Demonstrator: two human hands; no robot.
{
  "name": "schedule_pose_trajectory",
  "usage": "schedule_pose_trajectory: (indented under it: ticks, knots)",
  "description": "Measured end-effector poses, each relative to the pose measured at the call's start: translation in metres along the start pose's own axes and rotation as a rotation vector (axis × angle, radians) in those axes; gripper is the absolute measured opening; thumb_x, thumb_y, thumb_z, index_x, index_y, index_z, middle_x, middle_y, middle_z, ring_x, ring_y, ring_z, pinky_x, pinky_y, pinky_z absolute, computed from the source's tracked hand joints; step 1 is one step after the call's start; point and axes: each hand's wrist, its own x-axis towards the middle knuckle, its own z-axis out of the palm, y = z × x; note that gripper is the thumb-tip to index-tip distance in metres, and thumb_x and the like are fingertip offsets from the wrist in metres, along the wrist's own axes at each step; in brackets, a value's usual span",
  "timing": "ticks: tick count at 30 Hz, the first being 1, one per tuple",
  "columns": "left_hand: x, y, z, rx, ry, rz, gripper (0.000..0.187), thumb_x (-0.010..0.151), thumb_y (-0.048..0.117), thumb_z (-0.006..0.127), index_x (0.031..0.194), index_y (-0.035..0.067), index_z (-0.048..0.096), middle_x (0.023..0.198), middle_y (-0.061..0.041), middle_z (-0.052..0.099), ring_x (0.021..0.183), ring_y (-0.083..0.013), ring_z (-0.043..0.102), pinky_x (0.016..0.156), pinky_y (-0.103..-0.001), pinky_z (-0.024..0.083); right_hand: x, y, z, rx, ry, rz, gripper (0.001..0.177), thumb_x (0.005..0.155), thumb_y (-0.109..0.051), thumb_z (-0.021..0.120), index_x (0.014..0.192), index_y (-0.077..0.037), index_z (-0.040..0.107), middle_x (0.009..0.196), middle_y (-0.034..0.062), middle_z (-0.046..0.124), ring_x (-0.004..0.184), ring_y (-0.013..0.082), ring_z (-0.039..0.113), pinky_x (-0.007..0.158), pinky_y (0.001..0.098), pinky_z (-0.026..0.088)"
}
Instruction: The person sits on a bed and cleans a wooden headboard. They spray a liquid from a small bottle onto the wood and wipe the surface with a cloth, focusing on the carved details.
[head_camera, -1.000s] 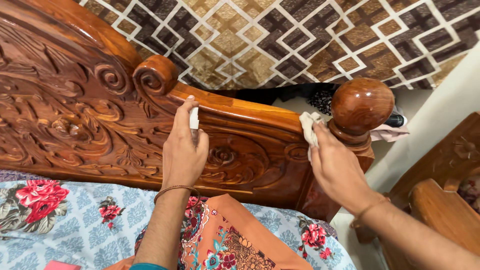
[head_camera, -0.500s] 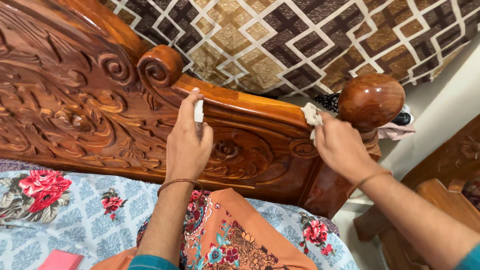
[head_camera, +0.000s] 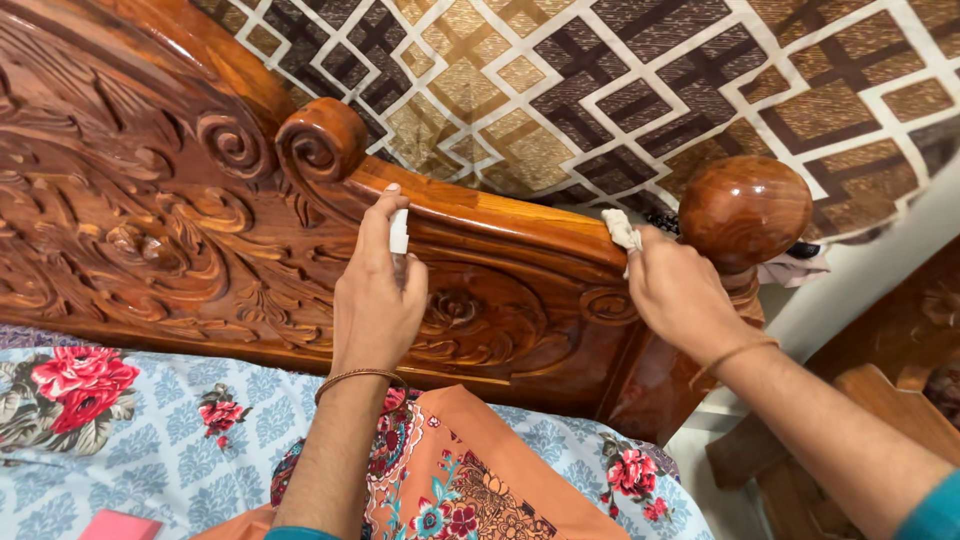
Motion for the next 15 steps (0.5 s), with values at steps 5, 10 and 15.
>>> schedule_pose_trajectory:
  ticks: [5, 10, 15]
  knots:
    - [-0.002, 0.001, 0.0, 0.013, -0.003, -0.015, 0.059, 0.088, 0.003, 0.057, 0.145, 0.016, 0.045, 0.135, -0.013, 0.064, 0.09, -0.0328, 0.072, 0.081, -0.043, 0.055, -0.016, -0.014, -0.013, -0.007, 0.006, -0.017, 0.02, 0.097, -0.013, 0.051, 0.108, 0.003, 0.054, 0.091, 0.0322, 0.066, 0.086, 0.0533, 0.062, 0.077, 0.0622, 0.047]
    - [-0.001, 0.003, 0.0, 0.0, -0.002, -0.018, 0.058, 0.087, 0.003, 0.056, 0.142, 0.015, 0.045, 0.141, -0.012, 0.061, 0.087, -0.0333, 0.071, 0.079, -0.044, 0.055, -0.039, -0.024, -0.025, 0.012, 0.036, -0.06, 0.032, 0.095, -0.012, 0.051, 0.123, 0.003, 0.056, 0.094, 0.0322, 0.067, 0.086, 0.0517, 0.063, 0.076, 0.0605, 0.049]
    - [0.0, 0.002, 0.001, 0.009, 0.011, 0.037, 0.056, 0.088, 0.002, 0.057, 0.141, 0.014, 0.045, 0.146, -0.013, 0.058, 0.093, -0.0357, 0.071, 0.081, -0.044, 0.055, -0.05, -0.029, -0.035, -0.046, -0.051, 0.099, 0.036, 0.096, -0.018, 0.052, 0.127, -0.002, 0.059, 0.086, 0.0297, 0.069, 0.084, 0.0493, 0.065, 0.076, 0.0581, 0.05]
